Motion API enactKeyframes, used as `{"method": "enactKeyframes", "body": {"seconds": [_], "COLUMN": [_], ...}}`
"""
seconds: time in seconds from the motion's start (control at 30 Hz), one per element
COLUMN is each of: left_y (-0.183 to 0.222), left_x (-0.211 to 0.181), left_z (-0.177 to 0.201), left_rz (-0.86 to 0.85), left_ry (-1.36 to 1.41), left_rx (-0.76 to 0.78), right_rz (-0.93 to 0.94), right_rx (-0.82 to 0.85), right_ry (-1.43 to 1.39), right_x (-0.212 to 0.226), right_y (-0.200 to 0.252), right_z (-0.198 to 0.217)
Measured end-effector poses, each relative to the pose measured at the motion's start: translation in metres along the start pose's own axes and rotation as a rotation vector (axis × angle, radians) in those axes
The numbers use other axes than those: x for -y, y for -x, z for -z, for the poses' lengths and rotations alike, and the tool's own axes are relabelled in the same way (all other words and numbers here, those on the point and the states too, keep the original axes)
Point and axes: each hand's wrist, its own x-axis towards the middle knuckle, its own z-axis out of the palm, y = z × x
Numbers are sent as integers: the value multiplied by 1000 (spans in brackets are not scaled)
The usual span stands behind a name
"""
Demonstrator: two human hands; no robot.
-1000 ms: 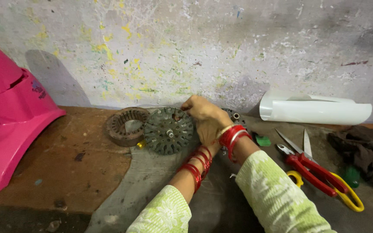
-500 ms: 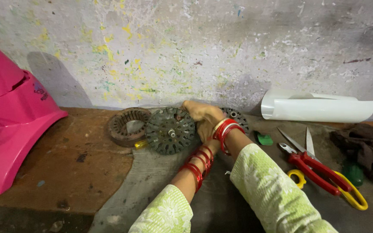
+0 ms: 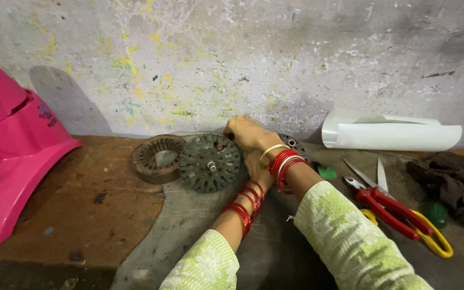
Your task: The person uses a screwdriver and pliers to disassemble and repair the internal components of a ceiling fan motor on a workbench.
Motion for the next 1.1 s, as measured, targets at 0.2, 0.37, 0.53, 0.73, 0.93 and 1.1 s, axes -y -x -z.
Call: {"method": "enactKeyframes", "body": {"seconds": [0.2, 0.37, 0.53, 0.73, 0.93, 1.1], "left_y": [-6, -1, -2, -16, -29, -35], "left_x": [-12, -35, -58, -44, -11, 5], "left_z": [5, 34, 52, 38, 22, 17], "left_rz": [-69, -82, 26, 146, 401, 450], "left_ry": [-94, -192, -74, 423, 852, 963], "left_rx": [-135, -149, -216, -410, -309, -161], "right_rz": [231, 18, -205, -467, -383, -392], "right_rx": [-263, -48, 38, -243, -803, -995], "right_ry": [257, 412, 604, 314, -356, -805], "right_x": [-4, -17, -29, -39, -45, -53], "right_y": [18, 11, 7, 55, 127, 155], "right_z": [1, 0, 39, 112, 97, 47]}}
